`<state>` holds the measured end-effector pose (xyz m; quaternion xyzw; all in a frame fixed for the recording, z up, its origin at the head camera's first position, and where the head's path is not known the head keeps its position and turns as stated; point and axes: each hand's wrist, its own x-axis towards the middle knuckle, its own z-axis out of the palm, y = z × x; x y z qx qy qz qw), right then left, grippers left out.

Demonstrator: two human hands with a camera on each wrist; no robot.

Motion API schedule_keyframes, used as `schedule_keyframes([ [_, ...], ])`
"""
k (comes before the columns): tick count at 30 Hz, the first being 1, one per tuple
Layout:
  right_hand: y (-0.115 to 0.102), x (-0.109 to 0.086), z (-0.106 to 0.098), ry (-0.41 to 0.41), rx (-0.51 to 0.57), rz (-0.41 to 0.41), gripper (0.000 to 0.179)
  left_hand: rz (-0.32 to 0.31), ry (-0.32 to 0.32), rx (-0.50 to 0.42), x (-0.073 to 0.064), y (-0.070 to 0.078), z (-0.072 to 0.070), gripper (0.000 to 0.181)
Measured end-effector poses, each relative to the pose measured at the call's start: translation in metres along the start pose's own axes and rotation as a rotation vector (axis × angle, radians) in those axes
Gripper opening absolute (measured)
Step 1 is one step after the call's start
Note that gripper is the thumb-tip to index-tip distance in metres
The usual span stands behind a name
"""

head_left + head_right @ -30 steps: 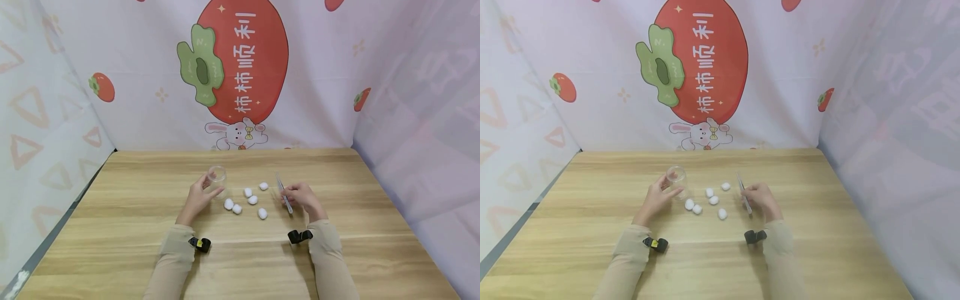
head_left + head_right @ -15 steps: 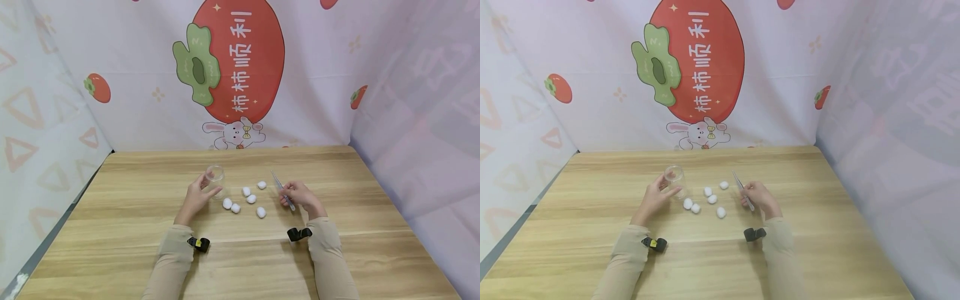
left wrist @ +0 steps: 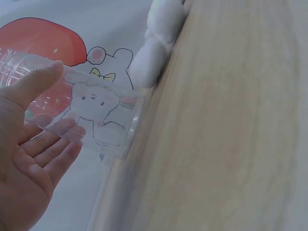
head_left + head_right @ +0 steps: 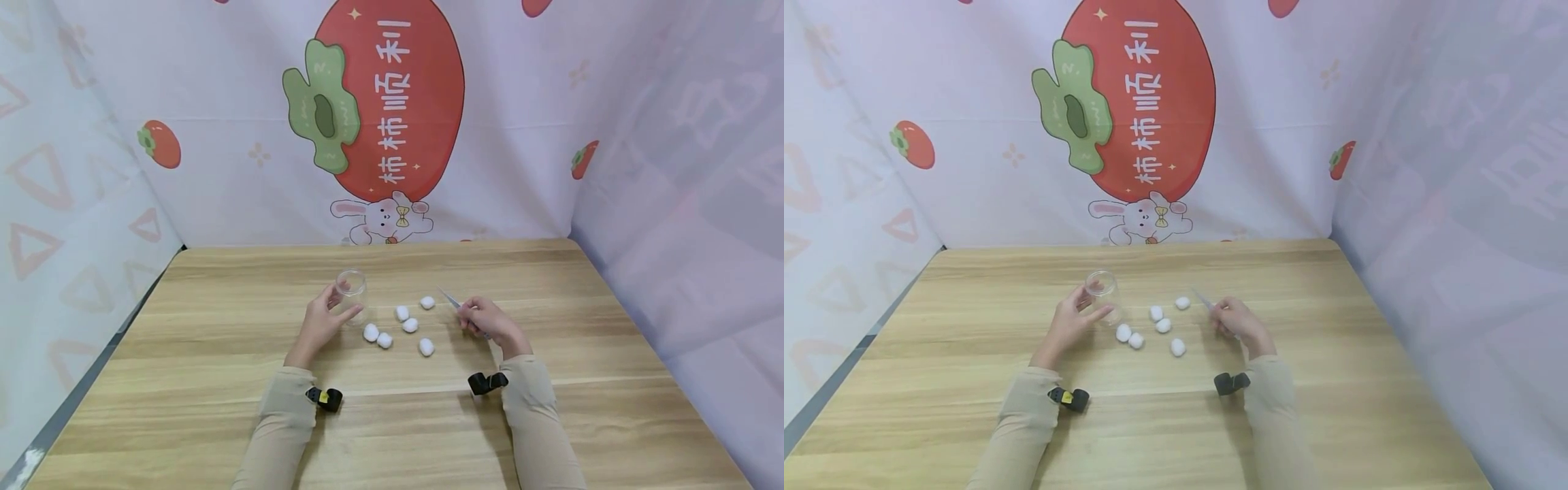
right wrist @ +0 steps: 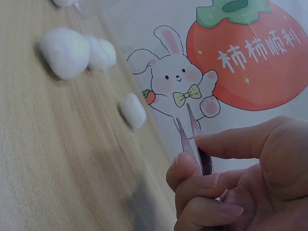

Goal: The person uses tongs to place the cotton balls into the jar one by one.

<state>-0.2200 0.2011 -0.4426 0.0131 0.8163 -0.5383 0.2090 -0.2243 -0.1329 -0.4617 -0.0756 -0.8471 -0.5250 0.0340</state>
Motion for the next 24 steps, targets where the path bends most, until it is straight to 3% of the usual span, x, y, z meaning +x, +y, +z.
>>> schedule_keyframes([
  [13,0.0021,0.0009,-0.0007,0.024,-0.095,0.062,0.030,0.000,0.002,-0.005,-0.0008,-0.0010,-0.0004,0.064],
  [24,0.0068,0.0010,-0.0016,0.003,-0.108,0.076,0.029,0.024,0.001,-0.015,0.0001,-0.0029,0.0012,0.064],
])
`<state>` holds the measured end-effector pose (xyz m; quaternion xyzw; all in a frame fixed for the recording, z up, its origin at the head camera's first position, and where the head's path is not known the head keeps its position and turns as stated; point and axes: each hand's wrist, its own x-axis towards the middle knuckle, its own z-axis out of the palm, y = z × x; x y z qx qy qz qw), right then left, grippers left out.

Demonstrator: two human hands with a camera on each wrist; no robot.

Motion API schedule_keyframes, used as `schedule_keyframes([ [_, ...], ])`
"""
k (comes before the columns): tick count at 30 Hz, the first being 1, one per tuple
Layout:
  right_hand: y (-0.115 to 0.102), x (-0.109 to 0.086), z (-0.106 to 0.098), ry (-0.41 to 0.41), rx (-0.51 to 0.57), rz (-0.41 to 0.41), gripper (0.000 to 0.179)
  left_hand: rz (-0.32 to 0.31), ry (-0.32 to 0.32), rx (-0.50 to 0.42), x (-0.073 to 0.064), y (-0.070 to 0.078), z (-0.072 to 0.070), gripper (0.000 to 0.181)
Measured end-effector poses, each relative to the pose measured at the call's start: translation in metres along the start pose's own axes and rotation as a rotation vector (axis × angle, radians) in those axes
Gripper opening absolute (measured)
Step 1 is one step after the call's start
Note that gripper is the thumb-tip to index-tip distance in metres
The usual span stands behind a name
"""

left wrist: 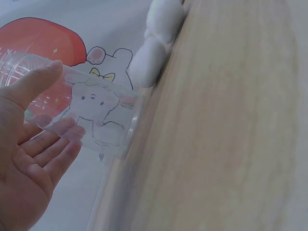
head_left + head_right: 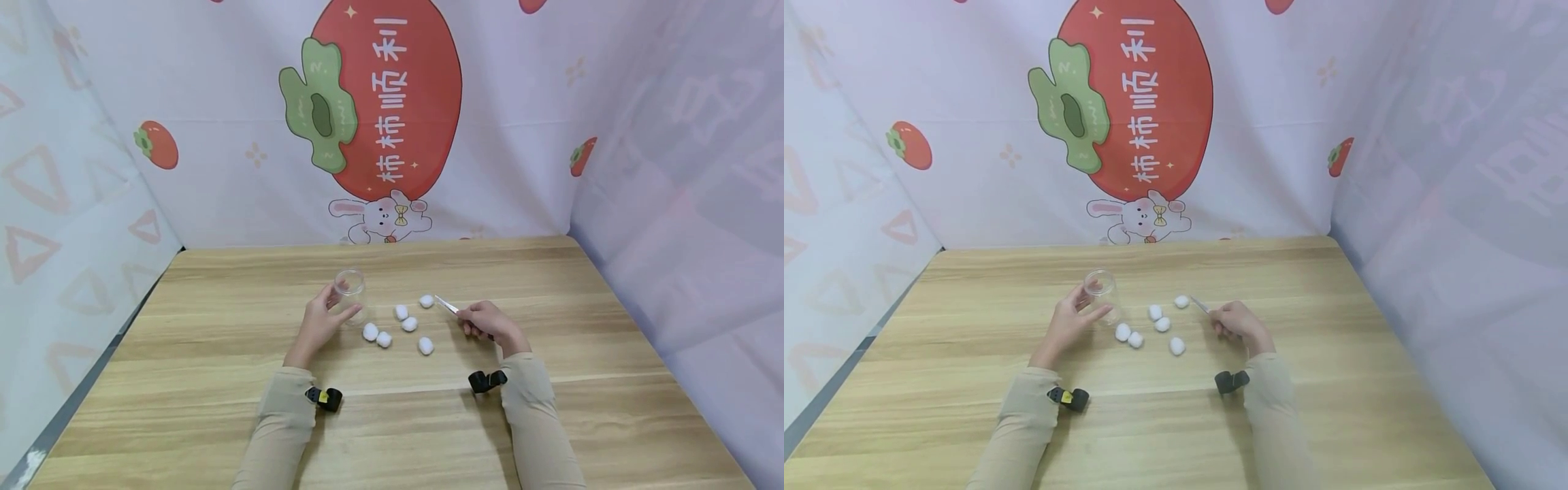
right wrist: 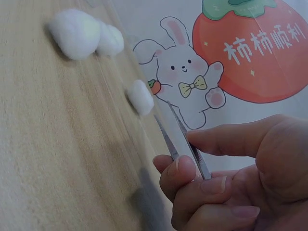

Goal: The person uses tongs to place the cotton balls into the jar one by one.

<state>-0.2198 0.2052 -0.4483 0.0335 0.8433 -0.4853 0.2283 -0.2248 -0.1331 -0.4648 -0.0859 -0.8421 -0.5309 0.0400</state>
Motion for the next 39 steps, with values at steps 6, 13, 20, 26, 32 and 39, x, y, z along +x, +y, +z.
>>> schedule_keyframes([
  [6,0.001,0.001,-0.001,-0.018,-0.005,0.017,0.028,-0.003,0.000,-0.001,0.000,0.001,0.000,0.065],
  [13,0.002,0.003,0.000,-0.035,0.016,0.026,0.028,0.004,-0.002,-0.004,0.000,0.001,-0.002,0.063],
  [20,0.002,0.007,0.001,-0.027,0.006,0.041,0.028,0.014,-0.004,0.014,0.000,0.002,-0.003,0.065],
  [26,0.003,0.010,0.004,-0.011,-0.006,0.054,0.030,0.017,-0.008,0.022,-0.001,0.001,-0.003,0.066],
  [32,0.002,0.012,0.007,0.003,-0.024,0.035,0.031,0.014,-0.006,0.020,-0.001,0.002,-0.003,0.066],
  [39,0.003,0.015,0.008,0.020,0.001,0.052,0.029,0.022,-0.013,0.017,-0.001,0.003,-0.003,0.065],
])
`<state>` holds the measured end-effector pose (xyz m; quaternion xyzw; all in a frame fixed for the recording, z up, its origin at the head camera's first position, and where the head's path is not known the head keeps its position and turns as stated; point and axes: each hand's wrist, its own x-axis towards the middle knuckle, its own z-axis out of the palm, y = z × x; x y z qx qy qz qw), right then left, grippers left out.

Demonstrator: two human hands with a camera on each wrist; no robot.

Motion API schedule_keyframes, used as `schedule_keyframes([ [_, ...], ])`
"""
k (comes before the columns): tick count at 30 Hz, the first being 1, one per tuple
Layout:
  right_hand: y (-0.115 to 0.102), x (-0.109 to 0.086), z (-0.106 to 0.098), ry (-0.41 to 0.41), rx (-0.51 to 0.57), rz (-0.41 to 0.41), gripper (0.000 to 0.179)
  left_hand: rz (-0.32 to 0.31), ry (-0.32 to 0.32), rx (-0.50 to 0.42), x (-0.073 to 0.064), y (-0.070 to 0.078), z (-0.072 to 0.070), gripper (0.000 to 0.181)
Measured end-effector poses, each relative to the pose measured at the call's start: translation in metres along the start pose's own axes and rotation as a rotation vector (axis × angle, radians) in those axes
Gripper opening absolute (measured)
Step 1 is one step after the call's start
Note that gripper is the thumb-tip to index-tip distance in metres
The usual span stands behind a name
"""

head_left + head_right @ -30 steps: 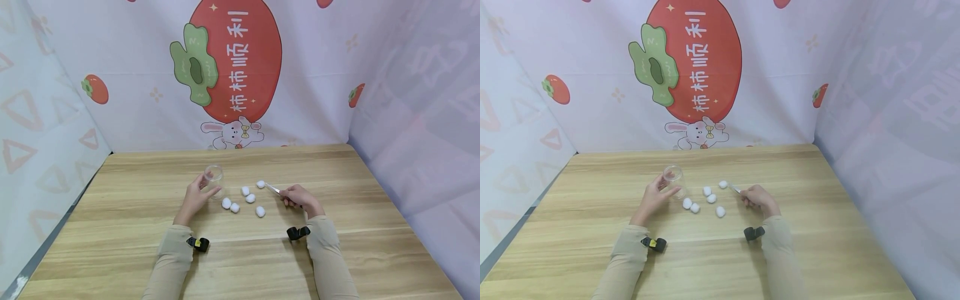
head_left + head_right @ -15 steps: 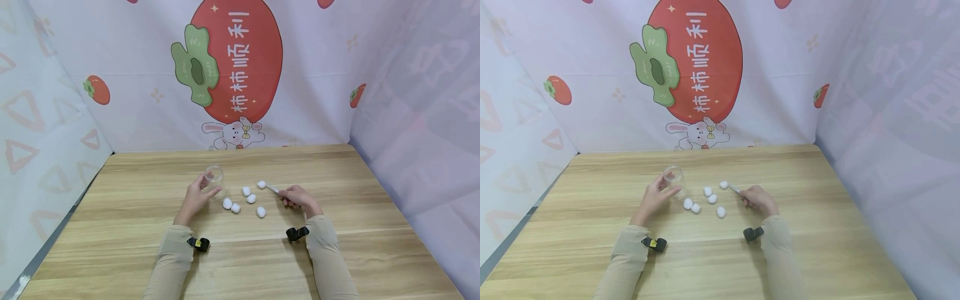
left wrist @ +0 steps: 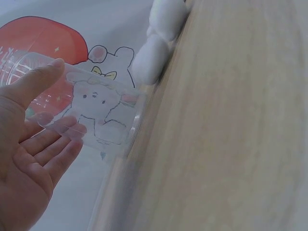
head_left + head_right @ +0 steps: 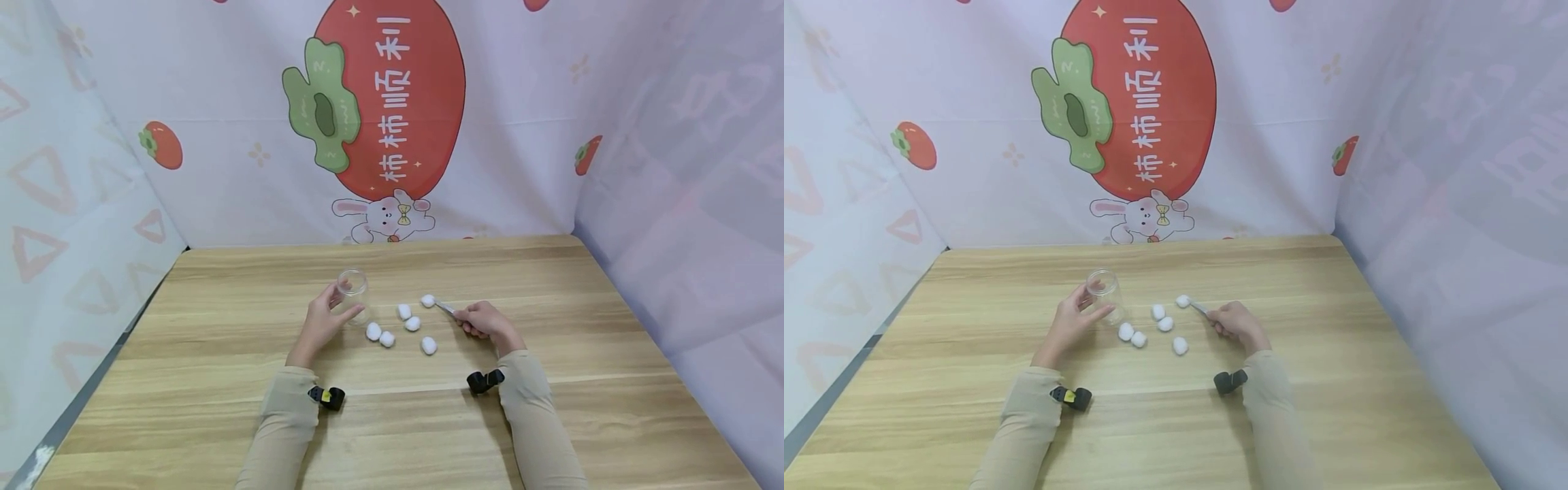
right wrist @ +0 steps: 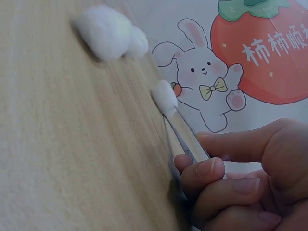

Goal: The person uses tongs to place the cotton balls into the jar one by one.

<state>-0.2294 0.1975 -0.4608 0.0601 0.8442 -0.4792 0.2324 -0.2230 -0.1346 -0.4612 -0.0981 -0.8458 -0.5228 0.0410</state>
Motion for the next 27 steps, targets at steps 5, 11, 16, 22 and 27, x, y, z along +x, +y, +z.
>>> schedule_keyframes([
  [5,0.0023,0.0026,-0.0003,-0.010,0.025,-0.011,0.026,0.003,-0.003,0.000,0.0001,0.0004,0.0001,0.065],
  [11,0.0025,0.0015,0.0000,-0.034,0.060,-0.032,0.024,-0.002,-0.010,-0.004,-0.0002,-0.0002,-0.0003,0.067],
  [16,0.0024,-0.0004,-0.0020,-0.036,0.077,-0.038,0.024,-0.003,-0.006,-0.012,-0.0001,-0.0002,-0.0004,0.065],
  [22,0.0008,-0.0024,-0.0062,-0.026,0.109,-0.057,0.025,0.009,-0.004,-0.004,0.0012,-0.0005,-0.0002,0.065],
  [27,-0.0005,-0.0063,-0.0078,-0.032,0.113,-0.088,0.024,-0.009,-0.007,-0.001,0.0006,-0.0007,-0.0002,0.067],
])
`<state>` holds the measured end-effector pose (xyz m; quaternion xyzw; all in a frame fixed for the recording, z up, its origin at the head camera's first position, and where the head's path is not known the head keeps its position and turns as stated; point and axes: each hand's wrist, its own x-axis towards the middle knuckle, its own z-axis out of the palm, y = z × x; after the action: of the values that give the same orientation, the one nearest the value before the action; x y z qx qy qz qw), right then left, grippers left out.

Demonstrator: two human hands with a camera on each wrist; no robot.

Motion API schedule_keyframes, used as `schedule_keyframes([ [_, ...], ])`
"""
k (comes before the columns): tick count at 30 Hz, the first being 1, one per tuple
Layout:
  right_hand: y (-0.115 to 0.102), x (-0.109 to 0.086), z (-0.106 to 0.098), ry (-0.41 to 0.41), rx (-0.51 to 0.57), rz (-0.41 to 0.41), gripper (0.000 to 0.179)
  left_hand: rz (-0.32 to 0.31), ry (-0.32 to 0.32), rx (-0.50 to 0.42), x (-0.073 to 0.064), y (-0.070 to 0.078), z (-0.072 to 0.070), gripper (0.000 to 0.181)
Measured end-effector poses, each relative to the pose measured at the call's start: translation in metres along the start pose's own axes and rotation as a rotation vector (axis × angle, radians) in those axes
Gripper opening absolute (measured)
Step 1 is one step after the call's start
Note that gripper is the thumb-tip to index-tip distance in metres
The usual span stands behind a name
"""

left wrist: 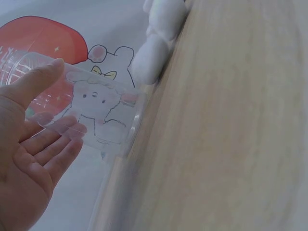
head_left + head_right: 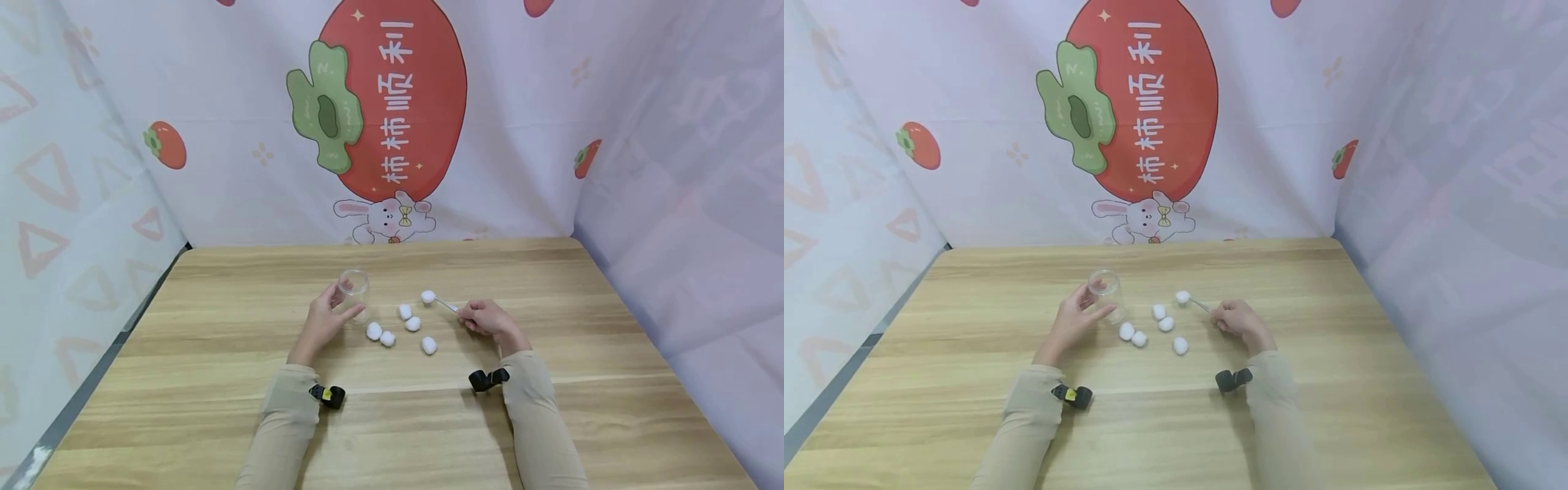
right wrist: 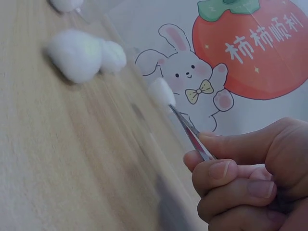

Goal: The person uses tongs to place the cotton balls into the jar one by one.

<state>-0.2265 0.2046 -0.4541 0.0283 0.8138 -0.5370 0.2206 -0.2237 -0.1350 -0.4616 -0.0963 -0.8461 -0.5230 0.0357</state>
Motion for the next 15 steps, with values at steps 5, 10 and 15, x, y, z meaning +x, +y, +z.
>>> schedule_keyframes([
  [5,-0.0037,-0.0038,0.0009,0.000,0.003,-0.032,0.024,0.009,-0.013,-0.010,-0.0004,-0.0001,0.0002,0.067],
  [10,-0.0068,-0.0058,0.0021,-0.004,-0.001,-0.076,0.025,0.002,-0.007,-0.015,-0.0013,0.0004,-0.0010,0.067],
  [15,-0.0087,-0.0087,0.0019,0.007,-0.001,-0.092,0.027,-0.002,-0.011,-0.012,-0.0016,-0.0001,-0.0011,0.068],
])
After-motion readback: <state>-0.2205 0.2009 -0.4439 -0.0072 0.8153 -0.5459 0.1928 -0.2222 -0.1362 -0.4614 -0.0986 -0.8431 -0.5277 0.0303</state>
